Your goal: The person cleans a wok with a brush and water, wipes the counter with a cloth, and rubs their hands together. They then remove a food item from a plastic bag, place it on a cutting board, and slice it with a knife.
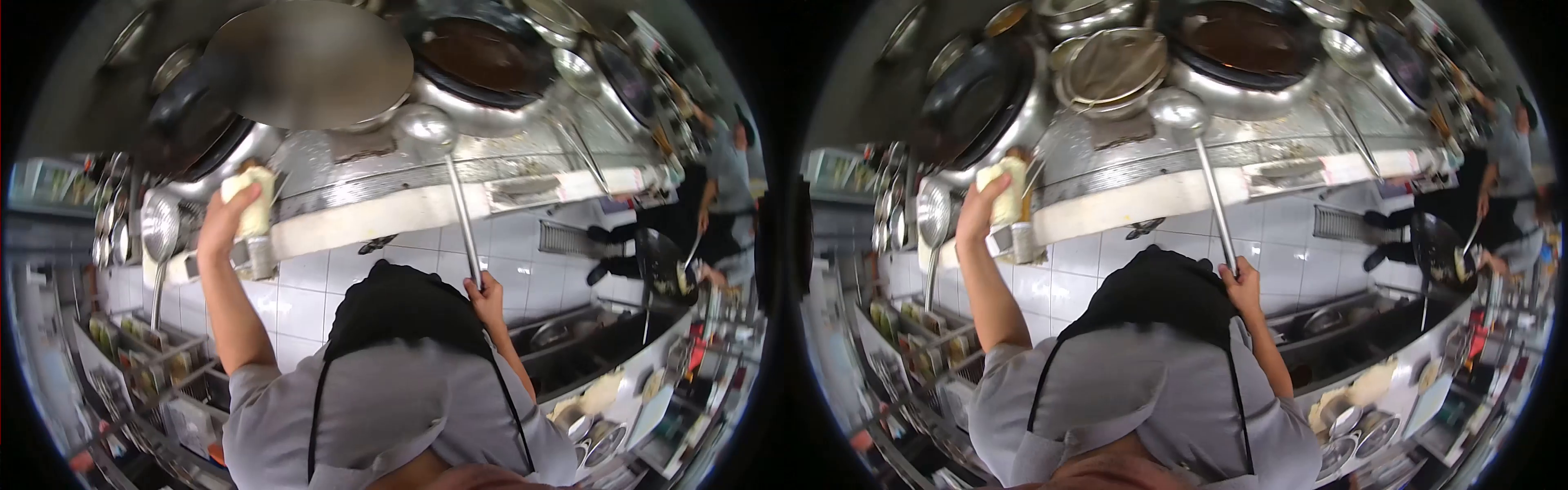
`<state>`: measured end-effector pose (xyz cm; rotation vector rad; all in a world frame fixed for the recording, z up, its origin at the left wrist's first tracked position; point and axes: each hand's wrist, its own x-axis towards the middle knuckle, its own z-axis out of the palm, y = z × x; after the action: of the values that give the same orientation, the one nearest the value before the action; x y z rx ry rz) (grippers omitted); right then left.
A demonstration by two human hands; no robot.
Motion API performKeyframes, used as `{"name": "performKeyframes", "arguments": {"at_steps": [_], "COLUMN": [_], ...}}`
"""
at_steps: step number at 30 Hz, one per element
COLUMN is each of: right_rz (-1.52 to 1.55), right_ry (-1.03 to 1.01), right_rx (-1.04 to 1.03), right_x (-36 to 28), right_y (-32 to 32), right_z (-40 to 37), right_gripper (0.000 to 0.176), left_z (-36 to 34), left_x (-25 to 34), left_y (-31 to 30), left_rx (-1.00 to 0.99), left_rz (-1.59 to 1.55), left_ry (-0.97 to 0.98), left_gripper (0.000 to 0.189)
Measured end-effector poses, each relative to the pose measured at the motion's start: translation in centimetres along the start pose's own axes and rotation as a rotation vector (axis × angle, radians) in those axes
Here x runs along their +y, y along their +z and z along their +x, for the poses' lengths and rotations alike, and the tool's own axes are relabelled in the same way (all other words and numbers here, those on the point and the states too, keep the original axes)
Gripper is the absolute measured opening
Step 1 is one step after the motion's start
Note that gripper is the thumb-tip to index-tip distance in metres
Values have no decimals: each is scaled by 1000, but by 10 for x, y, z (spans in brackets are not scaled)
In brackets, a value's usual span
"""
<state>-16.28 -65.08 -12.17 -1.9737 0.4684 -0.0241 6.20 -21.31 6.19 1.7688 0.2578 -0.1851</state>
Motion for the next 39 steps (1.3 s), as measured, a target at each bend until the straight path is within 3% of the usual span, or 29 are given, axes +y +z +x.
{"name": "performKeyframes", "arguments": {"at_steps": [2,5,8,11,14,21,24,28,35,39], "right_rz": [89,315,348,287,256,356,407,451,528,448], "right_ry": [77,121,67,97,129,101,70,46,-12,127], "right_rx": [-25,-62,-101,-104,-104,-47,78,80,329,417], "right_x": [-2,-2,-6,-27,-27,-26,-32,-52,-94,-108], "right_y": [0,3,-1,-6,-8,0,-8,-18,-58,-86], "right_z": [2,7,11,11,12,12,12,36,70,124], "right_gripper": [24,24,21,22,22,23,21,18,15,11], "left_z": [5,3,-21,-28,-32,-33,-21,-19,-32,-39], "left_x": [1,5,28,29,19,-22,-30,-51,-64,-73], "left_y": [-1,1,21,36,55,113,147,136,124,115], "left_rx": [-99,-30,29,-1,-88,-244,-375,-335,-343,-205], "left_rz": [-83,-28,-267,-293,-302,-378,-438,-432,-378,-540], "left_ry": [7,66,223,388,410,218,157,51,29,-15], "left_gripper": [47,42,40,39,39,31,33,41,49,47]}}
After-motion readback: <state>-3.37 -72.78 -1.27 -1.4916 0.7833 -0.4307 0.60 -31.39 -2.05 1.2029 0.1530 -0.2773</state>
